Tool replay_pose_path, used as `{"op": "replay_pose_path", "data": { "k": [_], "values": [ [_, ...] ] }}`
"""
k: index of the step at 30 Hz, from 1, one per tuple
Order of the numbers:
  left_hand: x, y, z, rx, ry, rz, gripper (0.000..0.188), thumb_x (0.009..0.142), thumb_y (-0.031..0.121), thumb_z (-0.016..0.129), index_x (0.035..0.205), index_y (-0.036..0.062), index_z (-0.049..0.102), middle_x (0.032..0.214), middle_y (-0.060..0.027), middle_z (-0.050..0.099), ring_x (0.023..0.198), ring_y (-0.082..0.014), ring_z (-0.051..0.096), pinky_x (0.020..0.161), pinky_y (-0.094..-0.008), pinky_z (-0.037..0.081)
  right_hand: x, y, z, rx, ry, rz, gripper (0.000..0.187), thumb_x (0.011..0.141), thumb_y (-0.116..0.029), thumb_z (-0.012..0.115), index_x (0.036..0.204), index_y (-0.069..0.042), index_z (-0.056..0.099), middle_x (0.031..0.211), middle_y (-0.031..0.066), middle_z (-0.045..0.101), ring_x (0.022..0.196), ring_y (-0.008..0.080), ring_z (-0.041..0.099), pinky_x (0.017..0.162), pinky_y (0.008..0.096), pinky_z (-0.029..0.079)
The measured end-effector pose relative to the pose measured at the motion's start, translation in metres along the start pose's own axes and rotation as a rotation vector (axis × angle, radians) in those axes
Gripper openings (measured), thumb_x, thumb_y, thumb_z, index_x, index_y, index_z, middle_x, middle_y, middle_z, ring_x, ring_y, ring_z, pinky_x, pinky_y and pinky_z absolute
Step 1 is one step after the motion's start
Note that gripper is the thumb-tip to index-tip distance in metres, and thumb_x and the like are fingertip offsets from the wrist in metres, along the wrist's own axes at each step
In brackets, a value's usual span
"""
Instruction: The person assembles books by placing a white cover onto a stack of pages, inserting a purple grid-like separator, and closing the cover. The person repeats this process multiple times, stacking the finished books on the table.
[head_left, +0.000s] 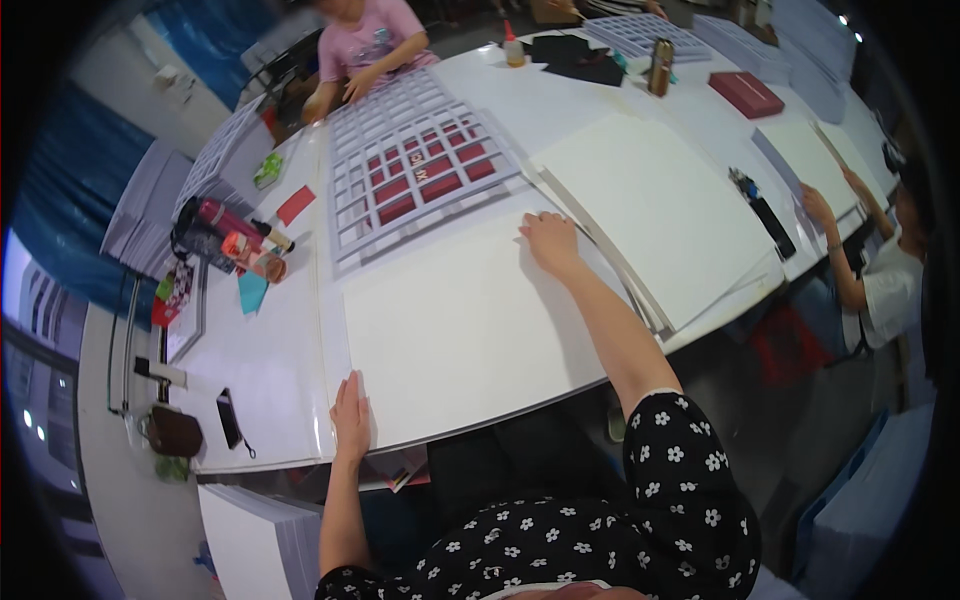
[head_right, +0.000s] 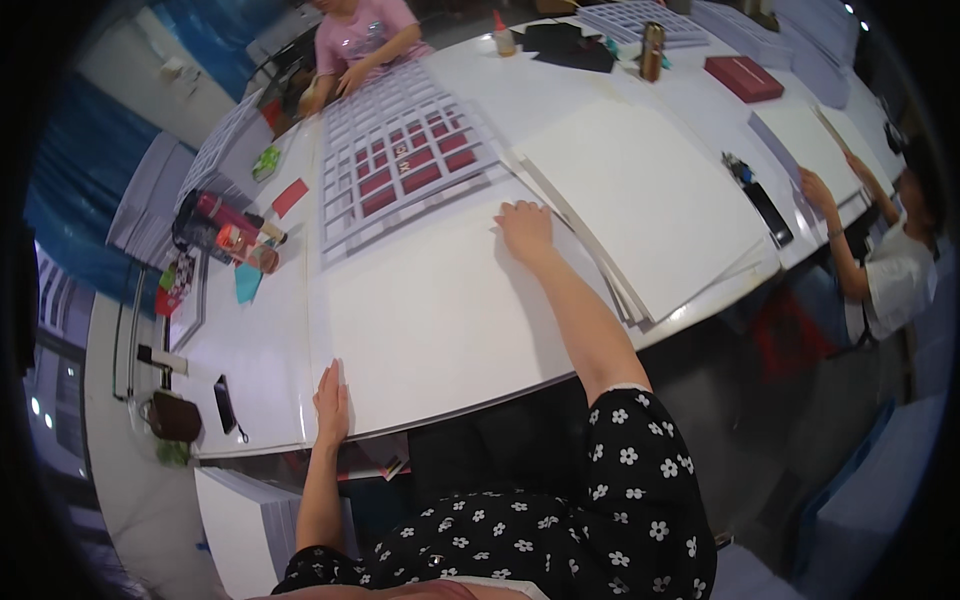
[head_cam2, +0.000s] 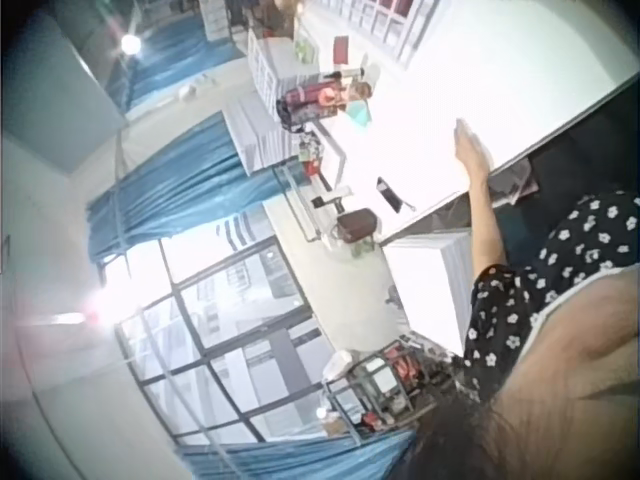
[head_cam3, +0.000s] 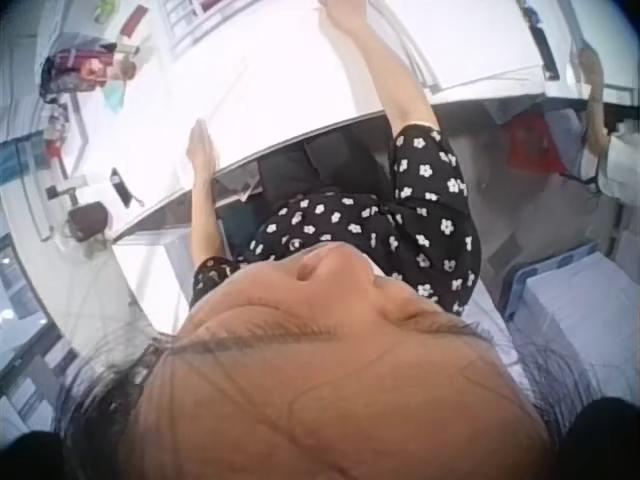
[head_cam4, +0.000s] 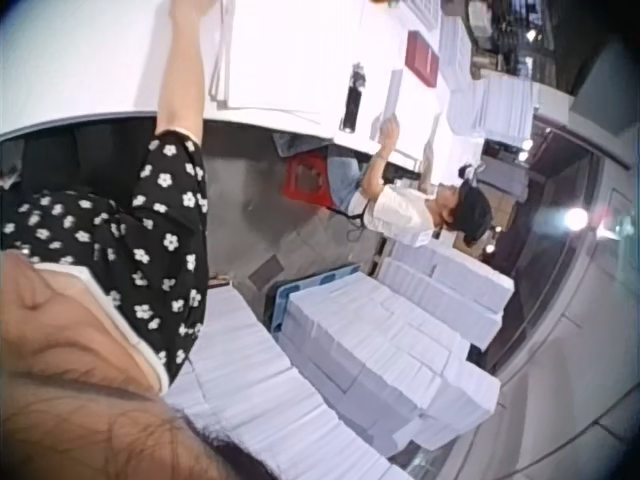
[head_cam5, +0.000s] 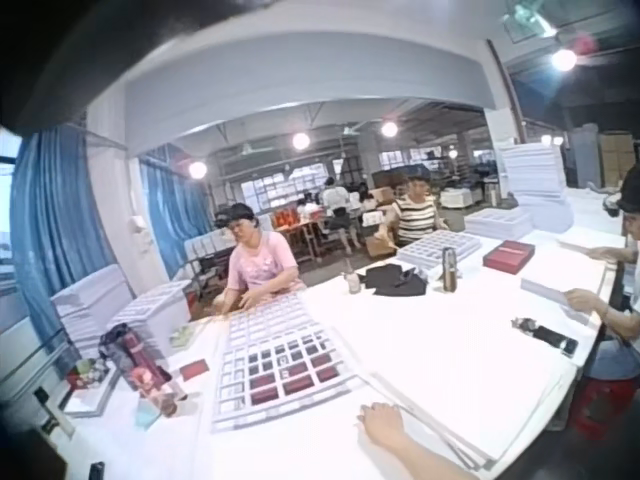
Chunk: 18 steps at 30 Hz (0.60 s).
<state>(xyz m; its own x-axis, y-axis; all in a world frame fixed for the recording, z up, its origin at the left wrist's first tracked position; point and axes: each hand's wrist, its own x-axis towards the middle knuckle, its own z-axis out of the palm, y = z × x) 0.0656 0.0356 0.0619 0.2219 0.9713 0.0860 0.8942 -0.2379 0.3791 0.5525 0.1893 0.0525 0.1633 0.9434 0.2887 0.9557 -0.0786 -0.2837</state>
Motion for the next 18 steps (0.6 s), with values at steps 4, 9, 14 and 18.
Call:
{"op": "replay_pose_path", "data": {
  "k": [4,9,14,18],
  "values": [
    [-0.006,-0.006,0.001,-0.048,0.009,-0.036,0.051,0.101,0.018,0.043,0.15,0.0095,0.04,0.153,-0.0094,0.043,0.143,-0.0318,0.034,0.112,-0.0476,0.023,0.003,-0.006,-0.001,-0.061,-0.011,-0.055,0.043,0.096,-0.045,0.057,0.117,-0.009,0.063,0.118,0.016,0.062,0.117,0.0338,0.055,0.097,0.0528,0.04],
    [-0.006,-0.008,0.008,-0.09,0.082,-0.022,0.05,0.1,0.02,0.046,0.15,0.0152,0.042,0.151,-0.0078,0.046,0.143,-0.0293,0.034,0.111,-0.0468,0.024,-0.003,-0.042,-0.003,-0.139,-0.066,-0.16,0.066,0.093,-0.053,0.057,0.131,0.001,0.056,0.153,0.0258,0.035,0.144,0.0435,0.028,0.114,0.0588,0.025],
    [-0.009,0.0,0.003,-0.1,0.11,-0.063,0.049,0.1,0.023,0.047,0.149,0.0176,0.044,0.15,-0.0053,0.048,0.141,-0.0275,0.036,0.11,-0.0438,0.025,-0.005,-0.131,0.022,-0.09,-0.148,-0.335,0.072,0.093,-0.055,0.056,0.141,-0.002,0.05,0.157,0.0271,0.029,0.148,0.0445,0.018,0.117,0.06,0.016],
    [-0.009,0.004,-0.002,-0.131,0.139,-0.075,0.048,0.1,0.024,0.047,0.147,0.0171,0.046,0.149,-0.006,0.049,0.14,-0.0268,0.038,0.11,-0.0427,0.026,-0.006,-0.211,0.048,0.006,-0.151,-0.485,0.064,0.093,-0.053,0.057,0.142,-0.011,0.053,0.154,0.0283,0.033,0.147,0.0479,0.019,0.116,0.0623,0.017]
  ]
}}
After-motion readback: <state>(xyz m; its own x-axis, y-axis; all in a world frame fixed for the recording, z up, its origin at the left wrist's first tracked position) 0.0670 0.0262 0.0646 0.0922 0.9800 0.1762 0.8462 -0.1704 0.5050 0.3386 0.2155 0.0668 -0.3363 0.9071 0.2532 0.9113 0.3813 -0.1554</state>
